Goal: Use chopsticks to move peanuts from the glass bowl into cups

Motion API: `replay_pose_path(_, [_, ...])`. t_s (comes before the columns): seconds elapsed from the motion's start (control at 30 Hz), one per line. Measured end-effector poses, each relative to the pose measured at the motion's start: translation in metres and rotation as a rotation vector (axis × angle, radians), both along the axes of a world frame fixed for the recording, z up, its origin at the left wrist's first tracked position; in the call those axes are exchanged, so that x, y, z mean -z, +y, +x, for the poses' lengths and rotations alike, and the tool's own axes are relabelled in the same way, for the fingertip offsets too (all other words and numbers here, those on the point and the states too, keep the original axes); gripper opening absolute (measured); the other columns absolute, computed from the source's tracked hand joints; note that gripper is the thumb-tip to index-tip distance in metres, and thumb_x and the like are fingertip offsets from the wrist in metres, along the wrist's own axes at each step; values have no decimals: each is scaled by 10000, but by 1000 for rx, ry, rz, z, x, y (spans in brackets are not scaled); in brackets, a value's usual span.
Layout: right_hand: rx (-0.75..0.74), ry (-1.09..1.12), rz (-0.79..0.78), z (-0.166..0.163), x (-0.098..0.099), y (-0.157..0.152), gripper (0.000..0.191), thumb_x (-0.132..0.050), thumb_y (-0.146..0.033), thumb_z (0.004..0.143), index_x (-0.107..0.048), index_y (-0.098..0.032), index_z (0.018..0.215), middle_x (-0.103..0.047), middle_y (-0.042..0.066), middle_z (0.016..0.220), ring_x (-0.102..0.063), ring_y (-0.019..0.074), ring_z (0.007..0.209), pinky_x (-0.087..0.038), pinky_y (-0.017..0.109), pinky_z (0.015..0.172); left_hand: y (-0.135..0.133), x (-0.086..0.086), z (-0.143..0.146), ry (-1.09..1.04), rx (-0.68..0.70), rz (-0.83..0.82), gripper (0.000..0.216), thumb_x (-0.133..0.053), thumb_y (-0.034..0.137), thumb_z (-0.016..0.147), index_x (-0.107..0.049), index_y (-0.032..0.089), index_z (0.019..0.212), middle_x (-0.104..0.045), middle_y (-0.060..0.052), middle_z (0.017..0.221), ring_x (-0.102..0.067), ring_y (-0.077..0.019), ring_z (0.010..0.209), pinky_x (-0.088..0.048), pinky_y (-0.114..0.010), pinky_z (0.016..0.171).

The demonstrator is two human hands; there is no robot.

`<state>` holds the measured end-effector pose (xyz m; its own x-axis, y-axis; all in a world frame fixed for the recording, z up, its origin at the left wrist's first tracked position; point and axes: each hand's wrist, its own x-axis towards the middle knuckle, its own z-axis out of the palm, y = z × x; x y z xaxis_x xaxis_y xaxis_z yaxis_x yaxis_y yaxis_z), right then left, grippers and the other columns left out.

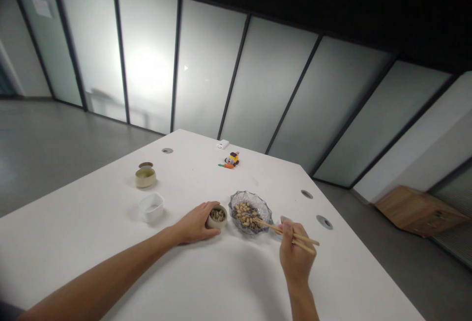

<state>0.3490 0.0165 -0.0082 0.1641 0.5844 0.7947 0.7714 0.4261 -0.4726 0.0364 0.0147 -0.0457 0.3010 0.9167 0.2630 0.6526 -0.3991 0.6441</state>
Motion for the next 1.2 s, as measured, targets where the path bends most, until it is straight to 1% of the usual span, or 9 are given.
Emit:
replay_pose_path(0.17, [29, 50, -54, 4, 1, 0, 691, -374, -748, 1006, -690, -192, 745, -752, 89, 712, -715, 226, 647, -509, 310, 612, 0, 0, 0, 9, 0, 3, 754, -805, 409, 797, -498, 213, 1458, -625, -143, 1420, -602, -350, 1302, -459, -476, 1142])
replay_pose_path(0.33, [-81, -35, -73, 5, 1, 1, 640, -405, -724, 1011, -697, -204, 777, -746, 63, 723, -717, 209, 657, -525, 304, 630, -1, -1, 1, 15, 4, 3, 771, -801, 415, 798, -487, 206, 1471, -618, -153, 1428, -599, -354, 1306, -458, -482, 1145])
replay_pose_path(0.5, [-153, -56, -62, 4, -1, 1, 592, -434, -663, 1031, -686, -215, 737, -740, 61, 743, -717, 202, 679, -538, 305, 656, 1, 1, 1, 13, 3, 16, 782, -805, 425, 794, -487, 214, 1476, -616, -150, 1432, -600, -358, 1308, -459, -491, 1148])
replay_pose_path(0.7, [-97, 34, -80, 9, 3, 3, 613, -447, -712, 1004, -714, -191, 823, -764, 85, 791, -742, 234, 744, -558, 339, 740, 1, 3, 1, 8, 0, 20, 772, -811, 409, 796, -491, 221, 1473, -624, -141, 1423, -603, -349, 1305, -463, -481, 1144])
replay_pose_path(0.93, [-61, 78, -121, 8, 4, 3, 640, -441, -745, 987, -719, -187, 844, -765, 89, 761, -747, 245, 716, -558, 335, 691, 0, 0, 1, 12, -1, 7, 764, -811, 393, 793, -498, 208, 1465, -625, -145, 1419, -602, -349, 1308, -462, -474, 1147])
replay_pose_path(1.07, [-140, 29, -119, 5, 1, 3, 613, -462, -729, 987, -714, -206, 793, -761, 79, 771, -737, 224, 687, -557, 316, 646, -1, 0, 2, 6, -16, 4, 765, -810, 394, 786, -501, 221, 1465, -630, -134, 1420, -606, -346, 1305, -468, -474, 1145])
replay_pose_path(1.2, [-208, -18, -89, 3, -1, 3, 572, -484, -671, 1008, -713, -216, 748, -754, 76, 798, -734, 214, 736, -568, 315, 693, 0, 1, 3, 10, -10, 11, 765, -804, 401, 787, -499, 225, 1465, -626, -135, 1429, -599, -352, 1314, -464, -478, 1147])
